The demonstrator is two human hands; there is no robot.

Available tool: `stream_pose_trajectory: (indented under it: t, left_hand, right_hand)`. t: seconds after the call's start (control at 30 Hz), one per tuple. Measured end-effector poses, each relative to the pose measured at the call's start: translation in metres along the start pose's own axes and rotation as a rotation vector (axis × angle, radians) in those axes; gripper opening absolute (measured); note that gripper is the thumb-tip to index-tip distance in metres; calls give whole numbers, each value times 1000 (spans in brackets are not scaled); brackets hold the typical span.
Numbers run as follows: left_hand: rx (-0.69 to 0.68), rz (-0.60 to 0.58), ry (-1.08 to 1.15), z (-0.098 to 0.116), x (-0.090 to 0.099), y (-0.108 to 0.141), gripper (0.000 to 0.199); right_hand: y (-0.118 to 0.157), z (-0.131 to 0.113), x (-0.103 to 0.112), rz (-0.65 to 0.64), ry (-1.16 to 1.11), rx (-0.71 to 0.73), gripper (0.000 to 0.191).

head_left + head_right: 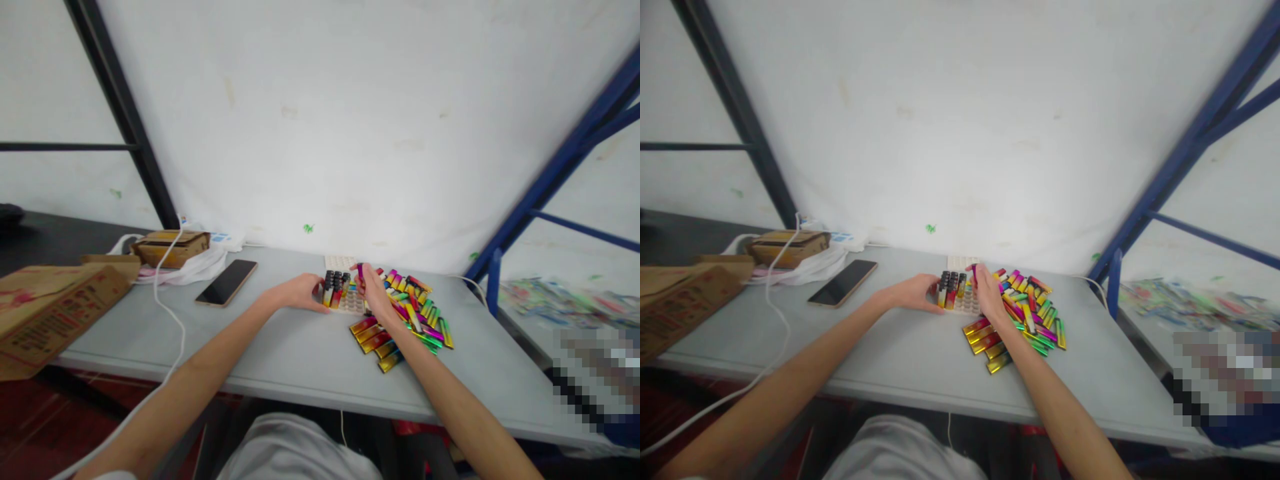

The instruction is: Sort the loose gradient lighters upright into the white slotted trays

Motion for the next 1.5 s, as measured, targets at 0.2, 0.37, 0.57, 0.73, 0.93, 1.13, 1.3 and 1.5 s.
stream_pose_trajectory:
  t: [0.2, 0.37, 0.57, 0.73, 0.93, 1.13, 1.3, 1.5]
  left_hand:
    - [-36, 17, 23, 3, 1, 0, 62]
    - [-16, 22, 13, -2, -2, -1, 66]
    - [1, 9, 11, -6, -5, -2, 69]
    - [29, 10, -39, -9, -5, -2, 74]
    - [24, 3, -15, -7, -4, -2, 72]
    - [15, 12, 0, -5, -3, -2, 71]
    - [12, 6, -12, -5, -3, -1, 72]
    - [12, -7, -7, -6, -5, -2, 71]
  right_hand:
    - [10, -38, 3, 83, 300, 335, 40]
    - [11, -49, 0, 60, 480, 399, 33]
    - [9, -46, 7, 21, 504, 342, 36]
    - [4, -33, 6, -48, 558, 284, 41]
    - [3, -24, 4, -93, 519, 238, 39]
    - [1, -19, 1, -114, 523, 198, 34]
    - [3, -15, -1, -188, 427, 153, 38]
    - [2, -17, 7, -209, 451, 149, 40]
Point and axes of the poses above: each hand's wrist, its own y-axis away from the middle knuckle, its own x-axis out of the back of the hand, z = x × y, the point moved 10 cm from there along -y, towards the middle knuckle, and after that the axes turned 14 degrees about -y, right-handed, at the moved point
